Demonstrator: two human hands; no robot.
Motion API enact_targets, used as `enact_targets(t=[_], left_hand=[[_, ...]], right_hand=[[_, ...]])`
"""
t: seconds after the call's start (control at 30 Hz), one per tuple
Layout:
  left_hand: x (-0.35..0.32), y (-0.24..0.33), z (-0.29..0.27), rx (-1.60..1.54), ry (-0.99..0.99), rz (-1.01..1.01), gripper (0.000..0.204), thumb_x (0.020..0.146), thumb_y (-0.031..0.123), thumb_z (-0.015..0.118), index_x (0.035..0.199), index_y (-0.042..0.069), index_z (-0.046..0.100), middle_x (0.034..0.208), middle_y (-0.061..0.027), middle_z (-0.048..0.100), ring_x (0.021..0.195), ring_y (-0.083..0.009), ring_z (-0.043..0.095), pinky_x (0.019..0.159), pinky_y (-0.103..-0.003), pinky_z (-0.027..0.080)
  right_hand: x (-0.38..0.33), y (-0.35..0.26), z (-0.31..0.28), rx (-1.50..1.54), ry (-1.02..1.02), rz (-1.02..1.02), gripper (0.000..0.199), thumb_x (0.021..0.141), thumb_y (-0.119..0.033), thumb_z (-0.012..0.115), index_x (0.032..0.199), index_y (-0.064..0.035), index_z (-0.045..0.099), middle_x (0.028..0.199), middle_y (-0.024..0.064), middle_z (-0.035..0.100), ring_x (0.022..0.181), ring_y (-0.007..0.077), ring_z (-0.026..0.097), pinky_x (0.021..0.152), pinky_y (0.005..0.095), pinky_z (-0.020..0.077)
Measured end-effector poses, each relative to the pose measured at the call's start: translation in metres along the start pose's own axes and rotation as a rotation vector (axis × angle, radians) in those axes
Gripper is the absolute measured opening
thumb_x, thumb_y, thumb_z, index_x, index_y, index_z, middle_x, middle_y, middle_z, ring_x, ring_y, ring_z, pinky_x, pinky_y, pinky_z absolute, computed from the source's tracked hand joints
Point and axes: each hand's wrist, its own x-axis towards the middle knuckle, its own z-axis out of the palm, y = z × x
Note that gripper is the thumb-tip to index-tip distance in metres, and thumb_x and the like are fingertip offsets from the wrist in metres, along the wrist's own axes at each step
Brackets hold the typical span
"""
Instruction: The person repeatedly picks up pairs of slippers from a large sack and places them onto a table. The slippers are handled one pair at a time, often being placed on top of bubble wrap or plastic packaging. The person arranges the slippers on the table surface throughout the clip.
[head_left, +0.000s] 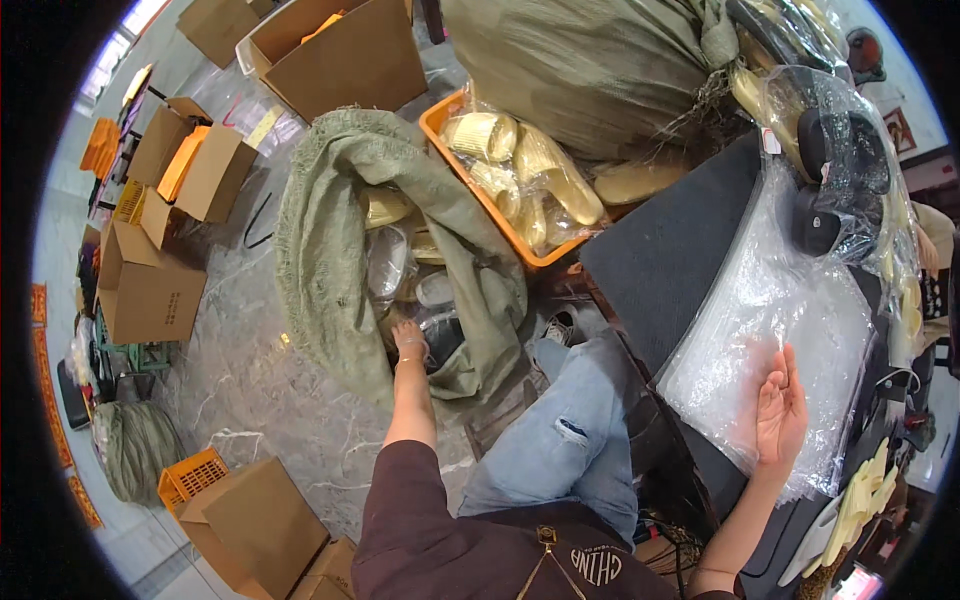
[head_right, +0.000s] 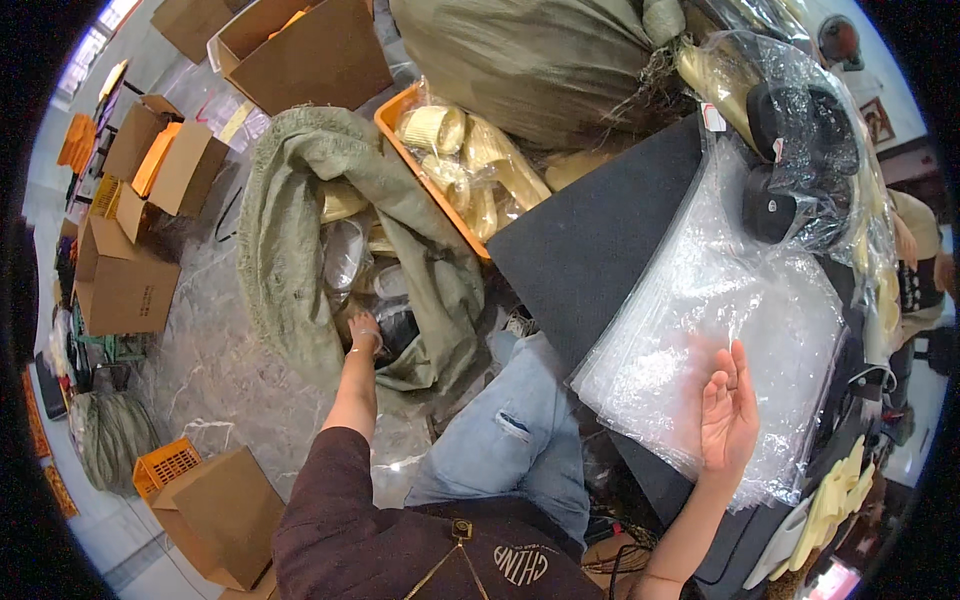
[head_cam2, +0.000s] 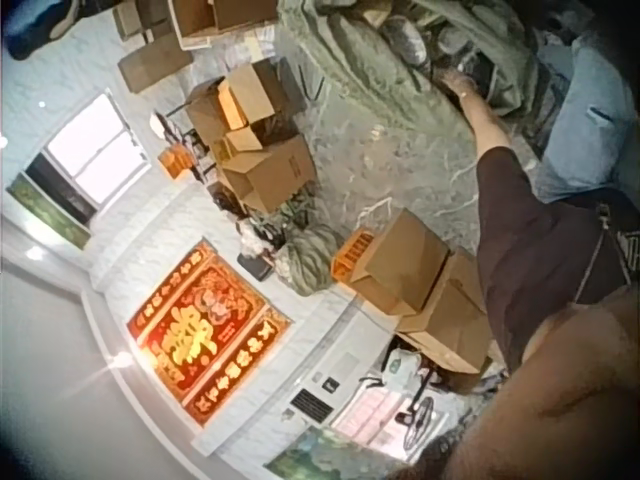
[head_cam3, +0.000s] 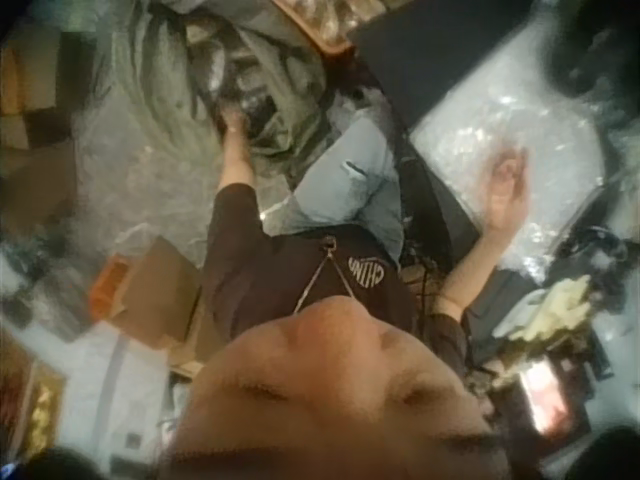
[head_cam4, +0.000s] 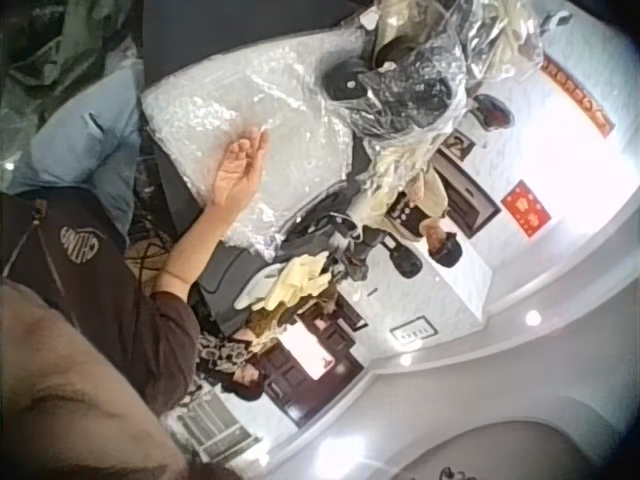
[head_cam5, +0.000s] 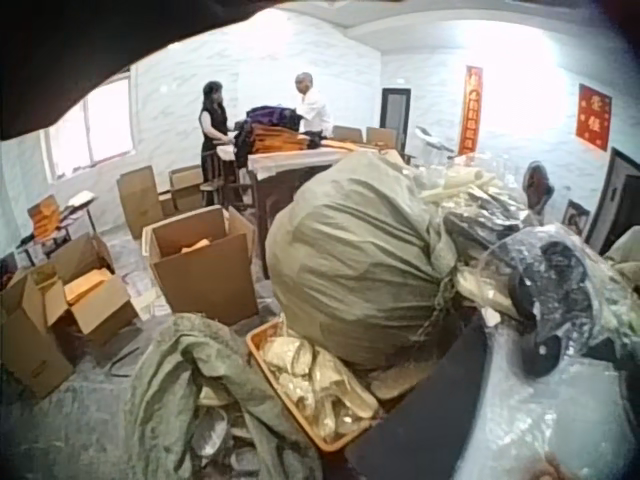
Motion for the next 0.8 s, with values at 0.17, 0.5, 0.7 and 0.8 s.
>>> enact_targets(t=[0.17, 0.5, 0.7, 0.8], left_hand=[[-0.042, 0.01, -0.048, 0.182, -0.092, 0.273, 0.039, 0.077, 0.014, 0.059, 0.116, 0.01, 0.056, 0.115, -0.0132, 0.058, 0.118, -0.0278, 0.048, 0.098, -0.042, 0.035], [-0.175, -0.056, -0.14, -0.37, 0.586, 0.318, 0.019, 0.068, 0.008, 0.062, 0.086, 0.009, 0.058, 0.076, -0.0153, 0.063, 0.072, -0.0358, 0.063, 0.064, -0.043, 0.05], [-0.284, -0.075, -0.326, -0.855, 0.732, 0.177, 0.028, 0.063, 0.017, 0.077, 0.085, 0.005, 0.064, 0.077, -0.0169, 0.066, 0.07, -0.0279, 0.065, 0.065, -0.037, 0.05], [-0.313, -0.084, -0.381, -1.129, 0.765, 0.297, 0.027, 0.069, 0.015, 0.076, 0.089, 0.001, 0.065, 0.078, -0.0088, 0.067, 0.072, -0.0191, 0.064, 0.068, -0.032, 0.049]], right_hand=[[-0.008, 0.001, -0.002, -0.039, 0.018, -0.027, 0.043, 0.099, -0.01, 0.037, 0.139, 0.003, 0.028, 0.123, 0.0208, 0.054, 0.102, 0.0217, 0.062, 0.088, 0.031, 0.054], [-0.006, 0.003, 0.0, -0.096, 0.027, -0.033, 0.038, 0.098, -0.011, 0.041, 0.133, 0.0034, 0.038, 0.119, 0.0168, 0.056, 0.102, 0.0176, 0.06, 0.09, 0.0286, 0.0513], [-0.014, -0.006, 0.011, -0.202, -0.13, -0.058, 0.042, 0.096, -0.022, 0.048, 0.13, 0.0027, 0.043, 0.119, 0.0169, 0.056, 0.1, 0.0188, 0.058, 0.09, 0.0304, 0.0473], [-0.029, -0.011, 0.031, -0.416, -0.249, -0.138, 0.046, 0.096, -0.026, 0.049, 0.131, 0.0019, 0.042, 0.123, 0.0168, 0.055, 0.106, 0.0219, 0.056, 0.092, 0.0331, 0.0457]])
